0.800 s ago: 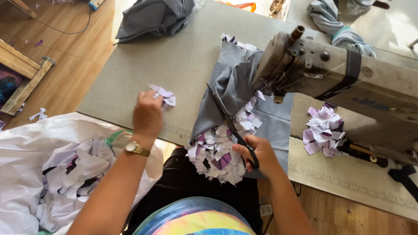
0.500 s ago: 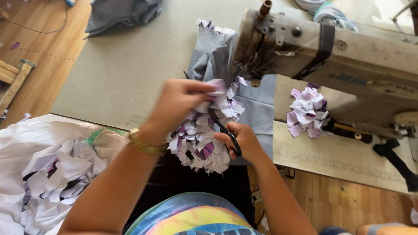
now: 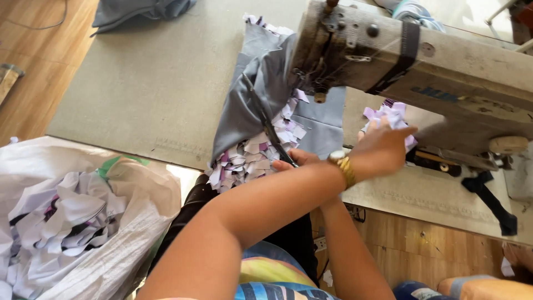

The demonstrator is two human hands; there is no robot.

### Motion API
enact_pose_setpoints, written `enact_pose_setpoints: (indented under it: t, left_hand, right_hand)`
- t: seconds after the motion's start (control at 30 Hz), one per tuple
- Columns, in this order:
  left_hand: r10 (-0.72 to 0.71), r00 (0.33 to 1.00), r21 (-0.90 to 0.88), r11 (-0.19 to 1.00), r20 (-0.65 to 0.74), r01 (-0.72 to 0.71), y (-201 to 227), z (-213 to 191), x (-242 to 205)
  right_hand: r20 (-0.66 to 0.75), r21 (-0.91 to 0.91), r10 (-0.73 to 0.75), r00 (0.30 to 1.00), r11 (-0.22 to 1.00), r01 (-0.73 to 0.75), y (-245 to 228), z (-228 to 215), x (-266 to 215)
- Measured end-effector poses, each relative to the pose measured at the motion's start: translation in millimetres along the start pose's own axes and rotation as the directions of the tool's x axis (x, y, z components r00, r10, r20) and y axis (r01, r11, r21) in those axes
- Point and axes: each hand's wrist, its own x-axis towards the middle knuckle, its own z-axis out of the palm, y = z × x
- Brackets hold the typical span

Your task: Cutting fabric pieces with scissors and placing the scraps into a collection bag

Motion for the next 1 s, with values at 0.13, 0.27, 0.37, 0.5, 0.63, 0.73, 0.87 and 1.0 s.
enact_pose_setpoints:
  t: [0.13, 0.27, 0.37, 0.5, 0.63, 0.73, 0.87, 1.0]
  left_hand:
    - [0.454, 0.871, 0.188, 0.887, -0.185, -0.422, -40.6, -67.6, -114.4]
    - [0.488, 0.713, 0.204, 0.869, -0.504, -0.450, -128.2, -125.0, -226.9]
    - [0.386, 0.624, 0.325, 0.921, -0.679, -0.216, -246.2, -161.7, -297.8]
    - [-0.087, 0.656, 0.375, 0.761, -0.750, 0.529, -387.9, -208.0, -416.4]
    - [-0.170, 0.679, 0.515, 0.530, -0.714, 0.674, -454.0, -214.4, -490.2]
    - [-0.439, 0.525, 0.138, 0.657, -0.729, 0.741, -412.2, -251.7, -518.1]
    - [-0.460, 0.453, -0.184, 0.828, -0.763, 0.530, -323.2, -299.8, -545.3]
    - [-0.051, 0.478, 0.111, 0.945, -0.877, 0.306, -302.6, -326.6, -575.2]
  right_hand:
    - [-0.013, -0.192, -0.010, 1.000, 0.981, 0.008, -44.1, 7.6, -8.3]
    - [-0.524, -0.526, -0.120, 0.843, 0.825, -0.209, -76.2, 24.1, -36.1]
    - [0.056, 0.100, -0.044, 0.997, 0.994, 0.038, -40.2, -9.1, -26.4]
    - [0.018, 0.137, -0.058, 0.998, 0.989, 0.055, -64.6, -3.0, -41.9]
    - [0.001, 0.069, -0.087, 0.996, 0.994, 0.087, -63.1, -3.5, -42.8]
    - [0.029, -0.047, 0.083, 0.996, 0.996, -0.082, -74.0, -7.3, -42.7]
    - [-0.006, -0.017, 0.129, 0.992, 0.992, -0.129, -66.8, -13.6, -42.9]
    - [-0.039, -0.015, 0.113, 0.993, 0.993, -0.114, -61.8, -14.8, -43.0]
